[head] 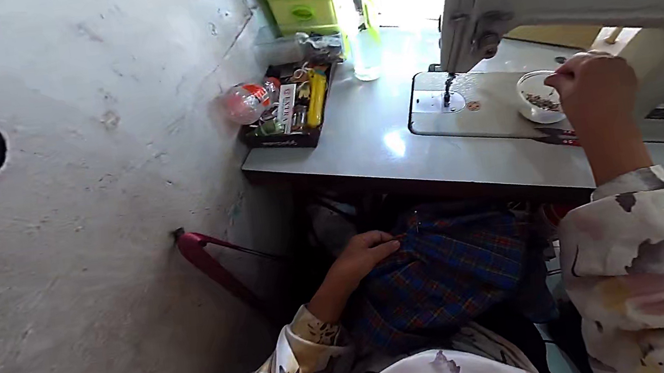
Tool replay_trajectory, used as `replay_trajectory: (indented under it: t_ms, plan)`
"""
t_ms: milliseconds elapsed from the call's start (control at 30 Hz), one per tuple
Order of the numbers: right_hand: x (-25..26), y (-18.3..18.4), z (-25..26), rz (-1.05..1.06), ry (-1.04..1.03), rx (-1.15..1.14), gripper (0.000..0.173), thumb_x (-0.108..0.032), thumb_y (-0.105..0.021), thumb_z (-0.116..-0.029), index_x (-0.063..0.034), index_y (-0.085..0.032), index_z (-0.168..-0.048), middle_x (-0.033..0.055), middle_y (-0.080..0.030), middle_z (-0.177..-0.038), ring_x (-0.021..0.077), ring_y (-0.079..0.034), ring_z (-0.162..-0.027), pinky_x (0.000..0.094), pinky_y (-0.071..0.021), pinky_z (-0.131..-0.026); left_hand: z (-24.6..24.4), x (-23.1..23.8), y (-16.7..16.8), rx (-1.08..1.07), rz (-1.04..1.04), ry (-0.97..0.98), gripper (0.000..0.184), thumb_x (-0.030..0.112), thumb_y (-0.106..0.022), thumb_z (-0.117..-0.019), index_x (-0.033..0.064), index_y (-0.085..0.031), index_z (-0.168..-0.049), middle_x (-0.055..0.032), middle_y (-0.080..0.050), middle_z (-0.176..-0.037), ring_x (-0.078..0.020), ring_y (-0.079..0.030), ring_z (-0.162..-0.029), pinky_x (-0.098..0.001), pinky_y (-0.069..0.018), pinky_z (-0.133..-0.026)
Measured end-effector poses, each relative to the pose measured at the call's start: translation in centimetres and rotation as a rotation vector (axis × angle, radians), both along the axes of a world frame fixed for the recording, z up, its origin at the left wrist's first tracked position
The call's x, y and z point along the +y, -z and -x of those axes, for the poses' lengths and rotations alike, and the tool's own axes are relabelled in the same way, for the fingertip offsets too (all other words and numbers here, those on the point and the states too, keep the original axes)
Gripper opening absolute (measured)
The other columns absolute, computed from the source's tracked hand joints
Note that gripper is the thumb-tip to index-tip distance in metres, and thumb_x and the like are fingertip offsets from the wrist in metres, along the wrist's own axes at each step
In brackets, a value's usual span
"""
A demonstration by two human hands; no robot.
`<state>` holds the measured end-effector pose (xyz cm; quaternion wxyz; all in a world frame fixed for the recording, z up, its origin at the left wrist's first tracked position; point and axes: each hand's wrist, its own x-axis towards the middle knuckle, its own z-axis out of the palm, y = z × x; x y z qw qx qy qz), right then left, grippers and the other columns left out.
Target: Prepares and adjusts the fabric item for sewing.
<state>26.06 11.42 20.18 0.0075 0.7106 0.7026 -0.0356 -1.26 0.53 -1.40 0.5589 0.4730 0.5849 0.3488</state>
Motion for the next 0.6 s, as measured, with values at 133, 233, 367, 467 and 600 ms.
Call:
replay_trajectory:
  t_ms: [133, 233, 367, 467, 600]
  plan:
    - [8.8, 8.8, -7.6, -0.468, -0.100, 0.329, 0.029, -0.016, -0.057, -0.1033, 0.0095, -0.067, -0.115, 0.0344, -0.064, -0.120, 0.0531, -0.059, -0.117, 0.0707, -0.0425, -0.097, 0.1, 0.1, 0.3, -0.030, -0.003, -0.009, 0.005, 0.010, -0.067, -0.0970, 0.0064, -0.070, -0.095, 0.0060, -0.068, -0.082, 0.0008, -0.063, -0.076, -0.0189, -0.0529, -0.073]
    - [8.6, 8.5, -7.7, -0.477, -0.078, 0.384, 0.025, -0.007, -0.057, -0.1003, 0.0096, -0.067, -0.115, 0.0331, -0.063, -0.122, 0.0501, -0.060, -0.117, 0.0664, -0.0433, -0.099, 0.1, 0.2, 0.3, -0.042, -0.015, -0.001, 0.005, 0.010, -0.068, -0.0968, 0.0067, -0.070, -0.094, 0.0064, -0.068, -0.081, 0.0009, -0.063, -0.075, -0.0184, -0.0527, -0.072]
    - [7.2, 7.9, -7.4, -0.526, -0.028, 0.351, 0.030, -0.010, -0.050, -0.1049, 0.0062, -0.066, -0.125, 0.0339, -0.058, -0.129, 0.0488, -0.056, -0.123, 0.0621, -0.0427, -0.104, 0.2, 0.1, 0.1, -0.034, -0.011, 0.005, 0.005, 0.010, -0.067, -0.0970, 0.0065, -0.070, -0.094, 0.0064, -0.068, -0.081, 0.0012, -0.063, -0.075, -0.0179, -0.0522, -0.072]
    - [4.1, 7.8, -6.5, -0.599, -0.153, 0.427, 0.029, -0.011, -0.050, -0.1052, 0.0082, -0.066, -0.120, 0.0334, -0.060, -0.121, 0.0476, -0.059, -0.116, 0.0592, -0.0455, -0.100, 0.2, 0.0, 0.0, -0.027, -0.015, -0.007, 0.006, 0.010, -0.067, -0.0973, 0.0059, -0.070, -0.096, 0.0059, -0.068, -0.083, 0.0012, -0.063, -0.076, -0.0181, -0.0521, -0.073]
    - [-0.1, 7.3, -3.3, -0.539, -0.269, 0.485, 0.026, -0.007, -0.050, -0.1055, 0.0088, -0.068, -0.116, 0.0296, -0.064, -0.118, 0.0413, -0.062, -0.114, 0.0514, -0.0473, -0.100, 0.2, -0.1, 0.2, -0.035, -0.028, -0.017, 0.006, 0.009, -0.067, -0.0970, 0.0058, -0.070, -0.094, 0.0062, -0.068, -0.081, 0.0015, -0.063, -0.075, -0.0177, -0.0522, -0.072]
